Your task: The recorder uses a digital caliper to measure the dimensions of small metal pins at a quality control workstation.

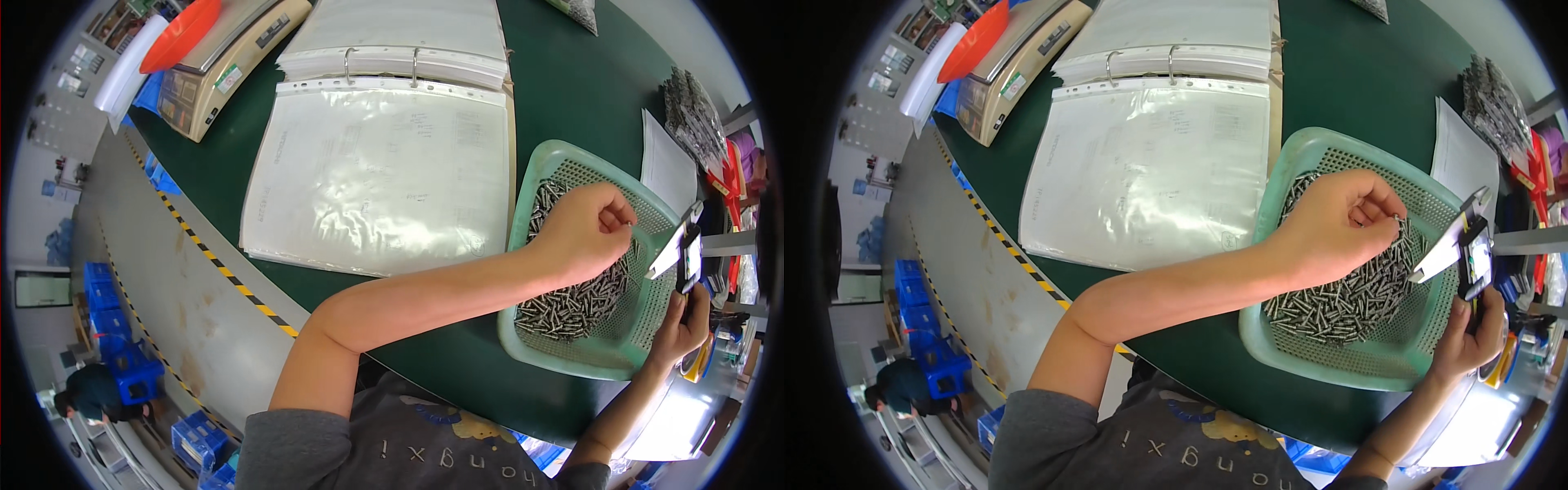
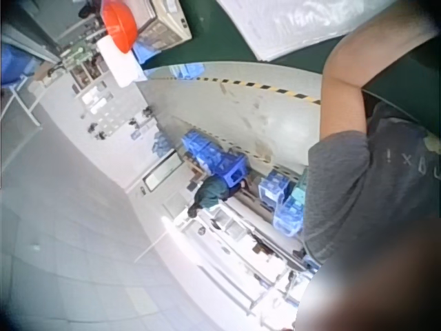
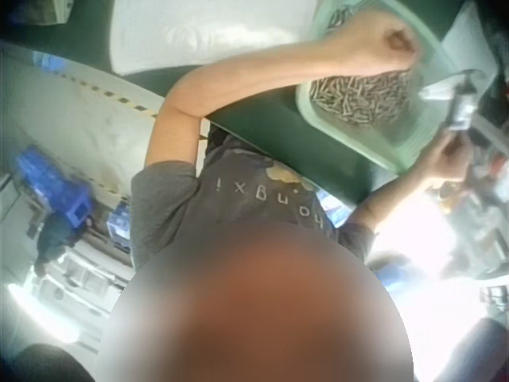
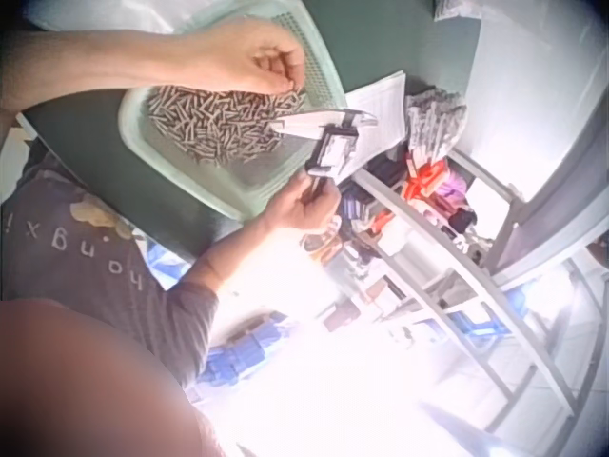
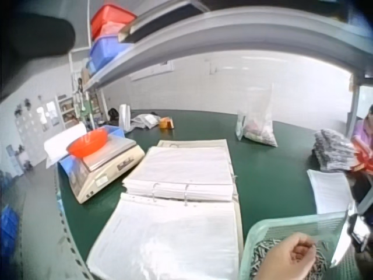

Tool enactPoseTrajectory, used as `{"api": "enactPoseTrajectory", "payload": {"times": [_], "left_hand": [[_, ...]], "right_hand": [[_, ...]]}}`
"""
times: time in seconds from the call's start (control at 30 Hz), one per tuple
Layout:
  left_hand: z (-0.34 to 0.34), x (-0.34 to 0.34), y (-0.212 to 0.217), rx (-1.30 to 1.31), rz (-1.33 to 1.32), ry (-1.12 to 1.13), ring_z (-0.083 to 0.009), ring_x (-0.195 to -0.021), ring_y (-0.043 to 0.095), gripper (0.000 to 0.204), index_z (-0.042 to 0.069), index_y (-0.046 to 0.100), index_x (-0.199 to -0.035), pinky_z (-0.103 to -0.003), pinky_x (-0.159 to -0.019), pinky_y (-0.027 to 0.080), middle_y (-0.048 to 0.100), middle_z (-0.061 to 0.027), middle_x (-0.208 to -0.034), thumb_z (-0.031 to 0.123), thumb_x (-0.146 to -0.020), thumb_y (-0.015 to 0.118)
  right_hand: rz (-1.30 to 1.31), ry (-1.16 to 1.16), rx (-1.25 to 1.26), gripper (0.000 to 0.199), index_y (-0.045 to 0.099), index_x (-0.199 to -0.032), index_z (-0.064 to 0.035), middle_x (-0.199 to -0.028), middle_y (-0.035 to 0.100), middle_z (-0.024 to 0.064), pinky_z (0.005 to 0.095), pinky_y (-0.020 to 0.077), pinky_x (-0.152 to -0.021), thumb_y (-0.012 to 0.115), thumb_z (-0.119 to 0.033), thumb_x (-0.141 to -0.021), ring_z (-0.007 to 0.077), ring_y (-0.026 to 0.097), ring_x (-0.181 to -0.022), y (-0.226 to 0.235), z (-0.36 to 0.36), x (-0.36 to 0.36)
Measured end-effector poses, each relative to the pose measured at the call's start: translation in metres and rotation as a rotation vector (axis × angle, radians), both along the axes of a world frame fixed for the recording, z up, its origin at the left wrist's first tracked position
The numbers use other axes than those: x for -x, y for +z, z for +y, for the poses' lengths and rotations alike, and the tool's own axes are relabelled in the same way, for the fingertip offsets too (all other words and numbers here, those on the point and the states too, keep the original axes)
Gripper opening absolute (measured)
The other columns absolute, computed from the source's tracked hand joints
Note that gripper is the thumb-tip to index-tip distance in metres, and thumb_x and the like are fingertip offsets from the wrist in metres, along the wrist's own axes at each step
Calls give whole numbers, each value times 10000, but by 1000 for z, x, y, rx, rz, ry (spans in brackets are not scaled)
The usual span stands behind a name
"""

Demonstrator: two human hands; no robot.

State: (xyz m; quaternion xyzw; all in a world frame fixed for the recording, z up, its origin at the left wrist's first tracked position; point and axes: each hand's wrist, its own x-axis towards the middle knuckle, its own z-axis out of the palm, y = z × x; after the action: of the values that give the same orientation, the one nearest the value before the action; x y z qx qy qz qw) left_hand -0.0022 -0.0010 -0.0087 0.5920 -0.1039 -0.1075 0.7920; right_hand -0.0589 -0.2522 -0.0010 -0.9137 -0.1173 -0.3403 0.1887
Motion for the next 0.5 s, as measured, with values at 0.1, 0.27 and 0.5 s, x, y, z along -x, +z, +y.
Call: {"api": "enactPoseTrajectory", "payload": {"times": [0.1, 0.27, 0.5], "left_hand": [[-2, 0, 0, 15, -4, -16, -86, -667, 543, 123, -25, 580, -871, -223, -608, 462, 582, -52, -744, 37, -766, 594], [-4, -1, -1, 54, 32, -27, -89, -671, 543, 113, -23, 563, -870, -222, -613, 462, 580, -52, -744, 18, -767, 586], [-3, 0, -2, -6, 21, -23, -97, -683, 552, 119, -25, 560, -871, -222, -614, 460, 582, -63, -743, 18, -765, 592]], "right_hand": [[52, -12, -41, 260, 555, -986, 55, -838, 563, 35, 205, 391, -651, 588, -168, -856, 93, 484, -731, 0, 0, 0], [11, -36, -79, 282, 576, -922, 50, -807, 603, 76, 240, 424, -606, 669, -156, -753, 135, 531, -683, 1, 6, 0], [50, -11, -80, 289, 574, -949, 57, -822, 601, 78, 234, 429, -644, 670, -136, -756, 129, 532, -719, -1, 8, 0]]}}
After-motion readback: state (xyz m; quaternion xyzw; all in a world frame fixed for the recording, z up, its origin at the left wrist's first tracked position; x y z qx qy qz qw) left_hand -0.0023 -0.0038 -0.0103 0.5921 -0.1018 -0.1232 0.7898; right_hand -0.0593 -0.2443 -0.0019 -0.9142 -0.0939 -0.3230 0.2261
